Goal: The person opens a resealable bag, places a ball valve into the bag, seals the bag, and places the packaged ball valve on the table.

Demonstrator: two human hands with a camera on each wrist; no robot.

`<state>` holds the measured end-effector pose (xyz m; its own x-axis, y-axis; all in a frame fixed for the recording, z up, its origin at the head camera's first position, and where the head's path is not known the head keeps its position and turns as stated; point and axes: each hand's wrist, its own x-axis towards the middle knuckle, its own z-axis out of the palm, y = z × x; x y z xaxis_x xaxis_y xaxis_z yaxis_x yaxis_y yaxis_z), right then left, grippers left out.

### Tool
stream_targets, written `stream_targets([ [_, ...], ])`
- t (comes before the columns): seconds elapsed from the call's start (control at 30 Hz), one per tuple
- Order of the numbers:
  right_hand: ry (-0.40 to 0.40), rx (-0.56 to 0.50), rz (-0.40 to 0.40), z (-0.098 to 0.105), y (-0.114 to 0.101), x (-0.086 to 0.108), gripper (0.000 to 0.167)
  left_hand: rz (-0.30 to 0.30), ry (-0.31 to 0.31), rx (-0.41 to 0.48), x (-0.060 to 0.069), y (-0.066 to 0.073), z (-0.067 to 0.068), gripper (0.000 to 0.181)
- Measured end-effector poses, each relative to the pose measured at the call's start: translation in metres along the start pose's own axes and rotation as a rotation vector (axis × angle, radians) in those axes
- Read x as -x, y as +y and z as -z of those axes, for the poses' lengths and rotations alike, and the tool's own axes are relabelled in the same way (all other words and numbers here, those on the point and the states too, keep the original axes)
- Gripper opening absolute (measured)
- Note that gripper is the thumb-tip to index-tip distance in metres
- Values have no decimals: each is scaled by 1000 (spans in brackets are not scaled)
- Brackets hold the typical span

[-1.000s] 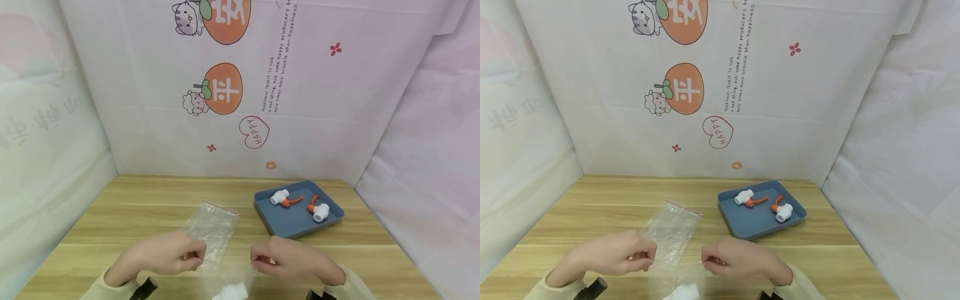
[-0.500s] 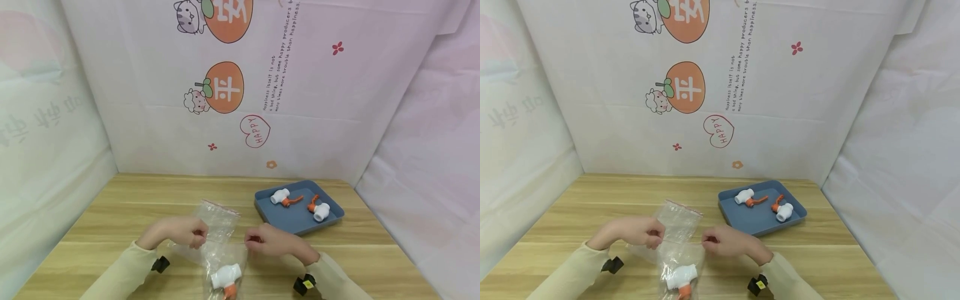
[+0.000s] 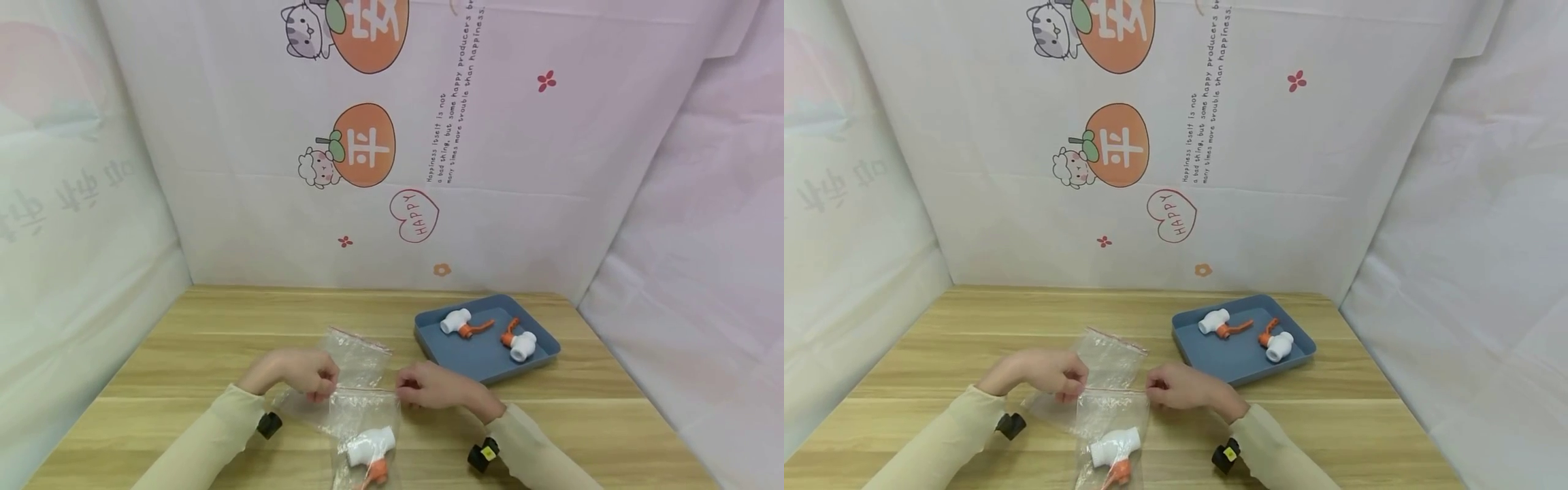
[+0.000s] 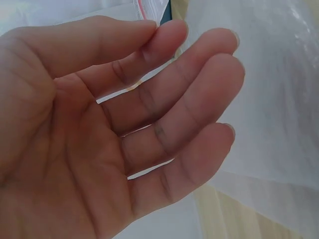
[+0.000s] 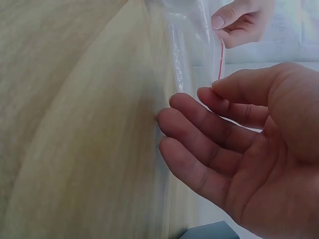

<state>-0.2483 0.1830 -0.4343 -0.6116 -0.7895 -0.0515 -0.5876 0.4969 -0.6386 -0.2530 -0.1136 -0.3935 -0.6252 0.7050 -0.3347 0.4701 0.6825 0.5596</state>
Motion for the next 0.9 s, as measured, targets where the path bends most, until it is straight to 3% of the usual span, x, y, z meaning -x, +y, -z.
stream_targets([
  [0.37, 0, -58, -33, 4, 0, 3, 22, 22, 72, 53, 0, -13, -3, 20],
  [0.6, 21, -37, -57, 10, 0, 4, 19, -16, 115, 36, 2, -16, 3, 19],
  [0.9, 77, 62, 18, 21, -9, -5, 22, 5, 168, 63, 2, -16, 12, 22],
])
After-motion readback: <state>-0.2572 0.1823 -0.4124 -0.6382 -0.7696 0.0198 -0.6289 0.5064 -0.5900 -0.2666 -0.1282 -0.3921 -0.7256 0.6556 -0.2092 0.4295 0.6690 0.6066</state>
